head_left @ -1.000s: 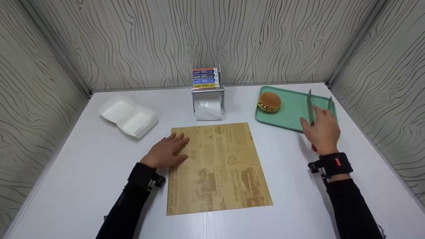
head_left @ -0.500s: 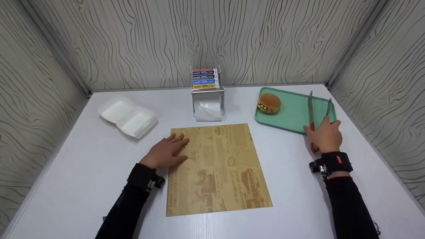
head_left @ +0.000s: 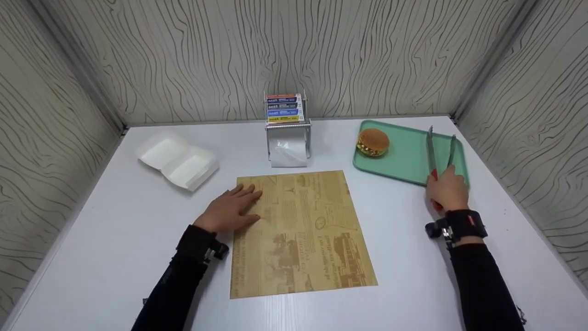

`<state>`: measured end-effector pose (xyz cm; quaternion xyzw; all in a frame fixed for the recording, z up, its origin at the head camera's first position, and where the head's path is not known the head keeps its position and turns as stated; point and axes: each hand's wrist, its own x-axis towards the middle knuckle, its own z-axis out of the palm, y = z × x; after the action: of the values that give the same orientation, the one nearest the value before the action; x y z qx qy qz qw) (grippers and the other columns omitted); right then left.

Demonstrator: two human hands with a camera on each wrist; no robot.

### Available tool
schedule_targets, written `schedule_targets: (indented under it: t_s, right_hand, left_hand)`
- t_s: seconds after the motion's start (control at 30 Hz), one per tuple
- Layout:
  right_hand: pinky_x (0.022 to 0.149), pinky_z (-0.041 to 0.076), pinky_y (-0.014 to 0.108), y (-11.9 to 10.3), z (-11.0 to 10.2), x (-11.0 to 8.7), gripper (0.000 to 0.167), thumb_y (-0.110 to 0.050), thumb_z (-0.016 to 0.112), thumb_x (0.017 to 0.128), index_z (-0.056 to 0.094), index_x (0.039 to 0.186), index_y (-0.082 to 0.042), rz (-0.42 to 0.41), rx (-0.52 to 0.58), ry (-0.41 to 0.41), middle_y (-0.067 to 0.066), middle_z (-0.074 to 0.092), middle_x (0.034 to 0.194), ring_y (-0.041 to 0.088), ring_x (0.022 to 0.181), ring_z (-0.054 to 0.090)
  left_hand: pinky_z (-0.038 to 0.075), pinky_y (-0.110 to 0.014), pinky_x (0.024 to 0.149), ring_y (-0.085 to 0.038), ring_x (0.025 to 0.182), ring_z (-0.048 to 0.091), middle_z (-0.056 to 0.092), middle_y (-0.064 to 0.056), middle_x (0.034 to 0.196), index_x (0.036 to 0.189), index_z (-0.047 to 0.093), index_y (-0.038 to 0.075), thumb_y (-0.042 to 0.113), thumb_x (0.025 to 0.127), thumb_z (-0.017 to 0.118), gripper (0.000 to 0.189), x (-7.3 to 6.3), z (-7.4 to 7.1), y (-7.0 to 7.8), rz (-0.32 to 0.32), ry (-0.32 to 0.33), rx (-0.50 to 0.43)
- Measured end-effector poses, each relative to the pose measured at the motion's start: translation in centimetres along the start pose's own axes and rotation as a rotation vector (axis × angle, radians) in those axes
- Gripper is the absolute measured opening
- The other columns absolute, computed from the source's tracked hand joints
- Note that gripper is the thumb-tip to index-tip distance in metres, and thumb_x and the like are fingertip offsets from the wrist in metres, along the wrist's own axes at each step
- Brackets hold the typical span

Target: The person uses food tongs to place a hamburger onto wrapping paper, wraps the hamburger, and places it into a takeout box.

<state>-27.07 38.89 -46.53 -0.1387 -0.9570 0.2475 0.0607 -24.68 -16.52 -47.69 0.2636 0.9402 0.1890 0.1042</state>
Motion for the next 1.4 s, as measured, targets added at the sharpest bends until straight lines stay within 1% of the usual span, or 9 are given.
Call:
schedule_targets:
  t_s: [0.27, 0.4, 0.5, 0.7, 0.87, 1.07, 1.23, 1.3, 1.4]
  right_hand:
    - [0.094, 0.047, 0.07, -1.0, -0.3, 0.1, 0.081, -0.045, 0.042, 0.107, 0.023, 0.152, 0.019, -0.045, 0.071, 0.047, 0.051, 0.049, 0.127, 0.063, 0.115, 0.053]
    - [0.068, 0.056, 0.056, -2.8, -0.9, -0.3, 0.094, -0.063, 0.039, 0.104, 0.009, 0.163, 0.004, -0.139, 0.146, -0.063, 0.039, 0.055, 0.115, 0.047, 0.083, 0.066]
    - [0.048, 0.048, 0.038, -4.3, -1.0, -0.7, 0.097, -0.071, 0.04, 0.101, 0.004, 0.167, -0.008, -0.193, 0.171, -0.174, 0.026, 0.055, 0.105, 0.028, 0.06, 0.06]
    - [0.058, 0.047, 0.035, -5.7, -0.8, -1.5, 0.102, -0.075, 0.042, 0.098, 0.002, 0.167, -0.012, -0.219, 0.095, -0.261, 0.036, 0.056, 0.127, 0.036, 0.083, 0.064]
    - [0.05, 0.044, 0.034, -5.1, -1.2, -1.9, 0.103, -0.079, 0.042, 0.095, -0.003, 0.168, -0.022, -0.143, 0.16, -0.364, 0.031, 0.05, 0.131, 0.025, 0.064, 0.057]
    - [0.052, 0.045, 0.033, -4.2, -1.4, -2.0, 0.101, -0.077, 0.045, 0.096, -0.008, 0.167, -0.027, -0.139, 0.173, -0.46, 0.035, 0.034, 0.152, 0.022, 0.066, 0.053]
    - [0.048, 0.04, 0.03, -3.7, -0.6, -2.0, 0.101, -0.075, 0.044, 0.098, -0.001, 0.168, -0.017, -0.104, 0.163, -0.513, 0.023, 0.053, 0.113, 0.017, 0.057, 0.047]
    - [0.045, 0.037, 0.029, -3.7, -0.2, -2.0, 0.096, -0.074, 0.043, 0.099, 0.011, 0.165, -0.012, -0.094, 0.17, -0.522, 0.012, 0.05, 0.089, 0.015, 0.052, 0.043]
    - [0.042, 0.034, 0.028, -3.8, 0.1, -2.0, 0.085, -0.071, 0.042, 0.101, 0.026, 0.156, -0.008, -0.083, 0.19, -0.516, 0.003, 0.042, 0.073, 0.014, 0.048, 0.036]
  left_hand:
    - [0.02, -0.062, 0.125, -0.047, 0.155, 0.023, 0.034, -0.021, 0.166, 0.159, 0.041, 0.008, 0.04, 0.103, 0.061, 0.067, -0.2, 0.0, -0.2, 0.009, 0.001, -0.004]
    - [0.018, -0.06, 0.127, -0.045, 0.156, 0.021, 0.033, -0.018, 0.167, 0.159, 0.04, 0.01, 0.041, 0.103, 0.061, 0.067, -0.2, 0.0, -0.2, -0.003, 0.002, -0.001]
    - [0.018, -0.059, 0.127, -0.045, 0.157, 0.021, 0.033, -0.017, 0.167, 0.16, 0.04, 0.011, 0.041, 0.103, 0.062, 0.067, -0.1, 0.0, -0.2, -0.009, 0.008, 0.001]
    - [0.018, -0.059, 0.127, -0.045, 0.157, 0.02, 0.032, -0.017, 0.167, 0.16, 0.04, 0.012, 0.042, 0.103, 0.061, 0.068, -0.1, 0.1, -0.2, -0.012, 0.0, -0.004]
    - [0.018, -0.059, 0.127, -0.045, 0.156, 0.022, 0.033, -0.017, 0.167, 0.16, 0.04, 0.011, 0.041, 0.103, 0.061, 0.068, -0.1, 0.0, -0.3, -0.003, 0.005, 0.003]
    - [0.021, -0.061, 0.126, -0.047, 0.154, 0.025, 0.035, -0.019, 0.166, 0.158, 0.042, 0.009, 0.04, 0.103, 0.062, 0.067, -0.1, 0.0, -0.3, 0.006, 0.018, -0.003]
    - [0.02, -0.06, 0.126, -0.046, 0.155, 0.024, 0.035, -0.018, 0.166, 0.159, 0.041, 0.01, 0.041, 0.103, 0.061, 0.067, 0.0, 0.1, -0.3, 0.003, 0.011, 0.007]
    - [0.02, -0.06, 0.126, -0.046, 0.155, 0.024, 0.034, -0.018, 0.166, 0.159, 0.041, 0.011, 0.041, 0.103, 0.061, 0.067, 0.0, 0.1, -0.2, 0.001, 0.007, 0.008]
    - [0.02, -0.06, 0.126, -0.046, 0.156, 0.023, 0.034, -0.018, 0.167, 0.16, 0.04, 0.011, 0.041, 0.103, 0.061, 0.067, 0.0, 0.1, -0.2, 0.0, 0.003, 0.007]
